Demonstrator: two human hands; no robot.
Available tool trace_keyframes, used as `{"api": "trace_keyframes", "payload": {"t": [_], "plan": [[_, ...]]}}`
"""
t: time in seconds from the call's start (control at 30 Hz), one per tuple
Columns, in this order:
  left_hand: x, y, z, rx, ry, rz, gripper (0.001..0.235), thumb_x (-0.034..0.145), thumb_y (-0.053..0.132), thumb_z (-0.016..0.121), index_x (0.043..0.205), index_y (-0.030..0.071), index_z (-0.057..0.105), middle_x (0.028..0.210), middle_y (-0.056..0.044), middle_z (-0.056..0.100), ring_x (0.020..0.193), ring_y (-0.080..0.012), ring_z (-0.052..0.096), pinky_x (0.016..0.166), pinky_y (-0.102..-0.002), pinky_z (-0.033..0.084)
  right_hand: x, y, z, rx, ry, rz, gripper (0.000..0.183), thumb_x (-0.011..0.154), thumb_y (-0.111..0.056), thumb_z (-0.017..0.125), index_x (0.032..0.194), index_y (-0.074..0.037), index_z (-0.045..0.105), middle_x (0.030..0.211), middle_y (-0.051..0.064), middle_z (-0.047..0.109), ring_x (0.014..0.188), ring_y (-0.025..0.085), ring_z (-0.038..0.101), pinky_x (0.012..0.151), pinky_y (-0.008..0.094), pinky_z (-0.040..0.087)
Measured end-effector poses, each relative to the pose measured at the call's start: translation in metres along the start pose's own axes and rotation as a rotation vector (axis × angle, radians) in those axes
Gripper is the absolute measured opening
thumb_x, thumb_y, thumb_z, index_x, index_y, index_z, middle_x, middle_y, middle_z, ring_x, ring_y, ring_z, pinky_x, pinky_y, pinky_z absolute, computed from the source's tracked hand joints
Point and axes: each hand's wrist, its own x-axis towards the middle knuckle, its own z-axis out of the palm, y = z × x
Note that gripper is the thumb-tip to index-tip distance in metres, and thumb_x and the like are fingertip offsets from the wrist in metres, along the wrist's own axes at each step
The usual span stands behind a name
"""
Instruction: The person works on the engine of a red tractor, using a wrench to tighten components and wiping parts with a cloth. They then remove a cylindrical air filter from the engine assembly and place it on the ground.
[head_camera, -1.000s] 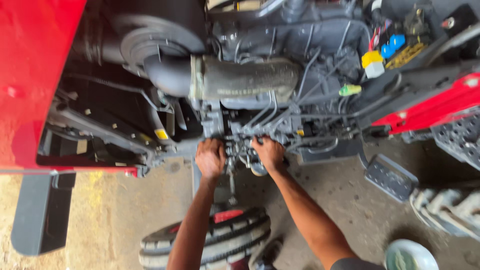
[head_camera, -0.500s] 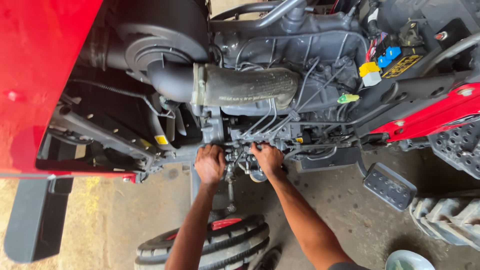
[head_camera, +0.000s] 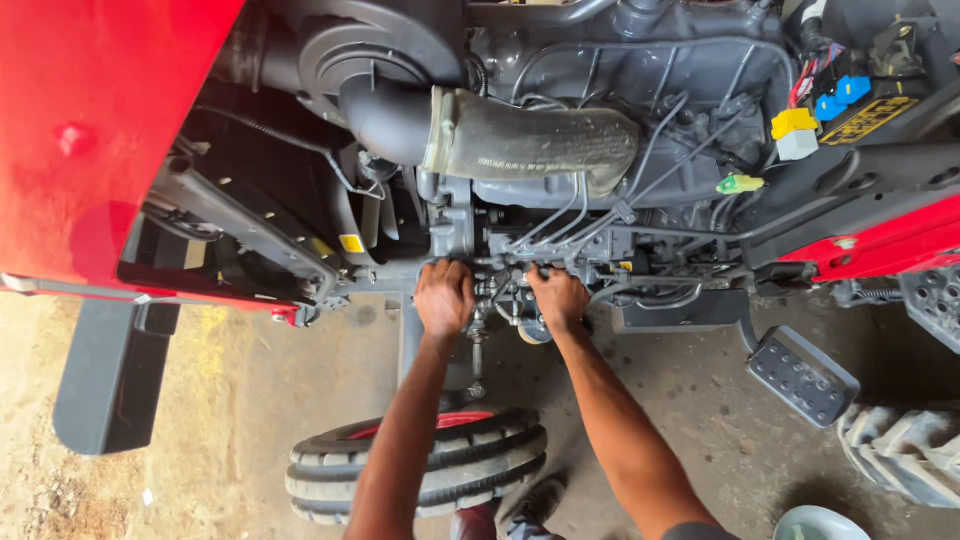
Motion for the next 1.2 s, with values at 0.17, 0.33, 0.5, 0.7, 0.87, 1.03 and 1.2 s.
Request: {"api": "trace_keyframes", "payload": {"t": [0.17,0.33,0.5,0.7,0.87,1.03,1.2], "plan": [[-0.003,-0.002,-0.001,-0.040,-0.019,0.018,0.003,0.082,0.013,0.067,0.084,0.011,0.067,0.086,-0.010,0.063,0.085,-0.0358,0.059,0.076,-0.047,0.050,-0.005,0.003,-0.011,0.090,-0.001,-0.005,0.043,0.083,-0.049,0.074,0.085,-0.007,0.080,0.079,0.018,0.074,0.073,0.042,0.070,0.071,0.051,0.056],[0.003,-0.005,0.006,-0.010,-0.015,0.010,0.004,0.082,0.014,0.068,0.082,0.011,0.066,0.085,-0.010,0.063,0.085,-0.0351,0.060,0.076,-0.047,0.050,-0.001,0.004,-0.003,0.075,0.082,-0.128,0.045,0.086,-0.052,0.067,0.093,-0.010,0.081,0.082,0.017,0.075,0.076,0.040,0.072,0.074,0.050,0.058],[-0.004,0.000,0.002,-0.017,-0.010,-0.006,0.004,0.082,0.014,0.068,0.084,0.011,0.066,0.086,-0.010,0.063,0.086,-0.0351,0.059,0.078,-0.047,0.050,-0.001,0.003,-0.008,0.049,-0.004,-0.035,0.040,0.084,-0.048,0.073,0.086,-0.008,0.080,0.080,0.019,0.074,0.074,0.043,0.070,0.072,0.053,0.056],[0.001,-0.005,0.003,-0.032,0.013,0.049,0.006,0.080,0.014,0.068,0.085,0.011,0.067,0.088,-0.011,0.063,0.087,-0.0363,0.059,0.077,-0.047,0.050,0.001,0.000,-0.004,0.015,-0.026,-0.015,0.046,0.085,-0.053,0.070,0.094,-0.009,0.078,0.082,0.021,0.074,0.078,0.043,0.070,0.074,0.053,0.056],[-0.002,-0.001,0.004,-0.010,-0.013,-0.011,0.003,0.083,0.015,0.068,0.084,0.012,0.068,0.087,-0.009,0.064,0.086,-0.0350,0.060,0.078,-0.047,0.051,-0.006,0.014,0.009,0.232,-0.137,0.115,0.047,0.084,-0.047,0.082,0.098,-0.004,0.074,0.083,0.023,0.074,0.069,0.036,0.068,0.064,0.049,0.055],[0.000,0.001,0.002,-0.030,-0.004,-0.020,0.003,0.084,0.015,0.067,0.084,0.012,0.067,0.087,-0.009,0.064,0.087,-0.0349,0.060,0.078,-0.046,0.051,-0.023,0.043,0.001,1.275,-0.430,0.391,0.041,0.093,-0.026,0.070,0.129,-0.010,0.058,0.102,0.012,0.079,0.066,0.014,0.067,0.059,0.032,0.052],[-0.001,0.001,-0.002,-0.022,-0.016,-0.005,0.003,0.082,0.014,0.068,0.083,0.011,0.067,0.087,-0.010,0.064,0.087,-0.0354,0.059,0.078,-0.047,0.050,-0.015,0.041,0.007,1.478,-0.559,0.485,0.042,0.097,-0.017,0.066,0.138,-0.011,0.057,0.111,0.011,0.075,0.088,0.013,0.071,0.074,0.028,0.052]]}}
